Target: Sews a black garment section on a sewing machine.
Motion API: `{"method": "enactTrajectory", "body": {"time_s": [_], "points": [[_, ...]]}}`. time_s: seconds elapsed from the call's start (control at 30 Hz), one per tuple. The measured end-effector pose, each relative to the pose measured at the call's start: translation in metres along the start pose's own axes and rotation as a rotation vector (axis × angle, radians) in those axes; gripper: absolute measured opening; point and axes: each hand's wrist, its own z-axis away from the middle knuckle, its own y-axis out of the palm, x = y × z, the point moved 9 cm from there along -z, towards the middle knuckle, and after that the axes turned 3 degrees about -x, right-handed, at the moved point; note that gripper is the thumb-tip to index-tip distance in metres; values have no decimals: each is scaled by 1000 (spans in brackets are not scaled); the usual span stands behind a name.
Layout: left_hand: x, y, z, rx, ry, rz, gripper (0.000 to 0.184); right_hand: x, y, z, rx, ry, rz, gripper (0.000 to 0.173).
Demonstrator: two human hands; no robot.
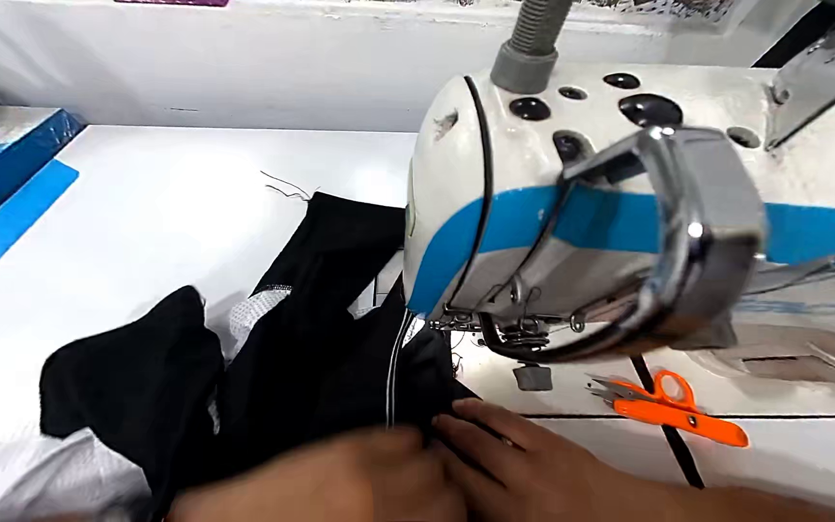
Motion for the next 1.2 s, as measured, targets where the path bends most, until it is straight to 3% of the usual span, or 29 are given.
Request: {"method": "enactTrajectory", "body": {"time_s": [0.1, 0.17, 0.23, 0.3, 0.4, 0.47, 0.53, 0.6, 0.7, 0.8, 0.87, 1.0, 1.1, 1.13, 1.2], "points": [[69, 12, 8, -121, 25, -226, 61, 0, -7, 9, -50, -38, -14, 22], [83, 19, 17, -151, -15, -284, 67, -14, -16, 11, -126, -14, -106, 19], [82, 21, 20, -141, -59, -255, 70, -26, -16, 9, -124, 23, -119, 21], [83, 24, 20, -130, -70, -221, 72, -29, -5, 4, -9, 28, -1, 32], [92, 23, 18, -107, -61, -127, 73, -18, -4, -11, 27, -48, 111, 27], [98, 21, 16, -100, -13, -75, 72, -14, -13, -15, -79, -47, 24, 21], [105, 17, 14, -85, 44, 10, 72, -25, -23, -12, -253, 79, -126, 15], [108, 16, 12, -55, 82, 62, 70, -30, -19, -7, -287, 154, -168, 15], [95, 24, 10, -33, 114, -40, 69, -17, -4, 1, -132, 108, -97, 19], [79, 33, 15, -39, 86, -248, 64, -21, -2, 15, -42, 73, -253, 19], [78, 36, 19, -25, 67, -278, 65, -47, -11, 24, -87, 245, -347, 22], [78, 39, 17, 0, 66, -295, 66, -107, 3, 34, -126, 760, -126, 37], [77, 37, 15, -23, 59, -302, 64, -107, 11, 18, -47, 807, -67, 24], [78, 37, 15, -27, 57, -304, 63, -110, -5, 14, 25, 853, -14, 22], [78, 37, 16, -20, 58, -312, 63, -132, -37, 30, 448, 1115, -58, 33]]}}
